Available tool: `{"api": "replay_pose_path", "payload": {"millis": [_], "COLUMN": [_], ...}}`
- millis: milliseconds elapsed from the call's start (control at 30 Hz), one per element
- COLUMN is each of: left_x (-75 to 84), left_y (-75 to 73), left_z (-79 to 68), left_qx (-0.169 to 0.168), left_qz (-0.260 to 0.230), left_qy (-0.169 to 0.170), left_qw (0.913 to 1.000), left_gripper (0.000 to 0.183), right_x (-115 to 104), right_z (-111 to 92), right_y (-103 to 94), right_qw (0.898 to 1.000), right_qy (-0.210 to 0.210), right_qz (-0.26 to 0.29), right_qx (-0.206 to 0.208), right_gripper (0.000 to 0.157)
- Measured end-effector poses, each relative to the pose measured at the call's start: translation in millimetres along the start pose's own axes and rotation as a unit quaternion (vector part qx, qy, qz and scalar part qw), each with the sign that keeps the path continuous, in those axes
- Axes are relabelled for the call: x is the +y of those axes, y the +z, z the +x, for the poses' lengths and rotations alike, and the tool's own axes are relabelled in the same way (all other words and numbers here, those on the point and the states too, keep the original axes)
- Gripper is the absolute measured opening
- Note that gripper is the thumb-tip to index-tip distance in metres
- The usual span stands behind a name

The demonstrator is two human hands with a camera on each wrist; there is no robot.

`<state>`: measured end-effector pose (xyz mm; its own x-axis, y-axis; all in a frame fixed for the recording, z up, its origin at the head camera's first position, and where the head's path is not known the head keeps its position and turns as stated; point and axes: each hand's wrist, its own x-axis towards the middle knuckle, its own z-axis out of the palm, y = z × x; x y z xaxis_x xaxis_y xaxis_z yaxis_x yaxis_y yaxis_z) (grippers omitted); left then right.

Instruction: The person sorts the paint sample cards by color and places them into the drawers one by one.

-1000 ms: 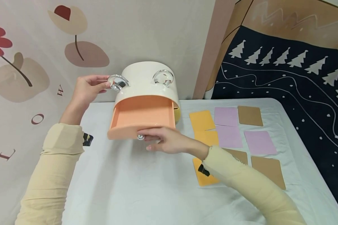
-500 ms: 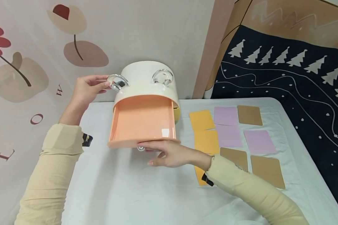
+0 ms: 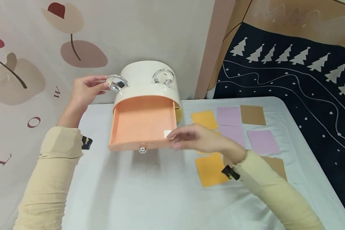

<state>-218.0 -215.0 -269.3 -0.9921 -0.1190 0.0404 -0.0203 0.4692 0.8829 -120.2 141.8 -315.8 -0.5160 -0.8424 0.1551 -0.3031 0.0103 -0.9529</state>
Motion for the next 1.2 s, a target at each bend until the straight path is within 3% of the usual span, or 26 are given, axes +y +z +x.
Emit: {"api": "replay_pose_path", "payload": {"millis": [133, 300, 467, 600, 833, 1200], "left_x": [0.2, 0.1, -0.3, -0.4, -1.2, -2.1], "left_y": [-1.8, -1.2, -1.0, -1.4, -1.2, 1.2], "left_z": [0.4, 1.0, 1.8, 1.5, 1.0, 1.2], "left_qx": [0.003, 0.001, 0.002, 0.002, 0.002, 0.006], "left_qz": [-0.005, -0.016, -0.015, -0.013, -0.013, -0.001], "left_qy": [0.001, 0.004, 0.006, 0.001, 0.007, 0.006], "left_qw": [1.0000, 0.9999, 0.9999, 0.9999, 0.9999, 1.0000], "left_gripper": [0.033, 0.032, 0.032, 0.033, 0.032, 0.032], "right_x": [9.2, 53.0, 108.2, 138.0, 153.5, 158.3], "right_z": [-23.4, -60.2, -100.0, -120.9, -130.7, -129.2], "right_y": [-25.5, -39.2, -36.5, -27.5, -14.7, -8.2], "right_qw": [0.993, 0.971, 0.945, 0.933, 0.932, 0.937], "right_qy": [0.060, 0.156, 0.250, 0.296, 0.301, 0.284], "right_qz": [-0.011, -0.046, -0.033, -0.007, -0.016, -0.096], "right_qx": [0.096, 0.174, 0.207, 0.204, 0.200, 0.180], "right_gripper": [0.028, 0.027, 0.030, 0.035, 0.042, 0.042]}}
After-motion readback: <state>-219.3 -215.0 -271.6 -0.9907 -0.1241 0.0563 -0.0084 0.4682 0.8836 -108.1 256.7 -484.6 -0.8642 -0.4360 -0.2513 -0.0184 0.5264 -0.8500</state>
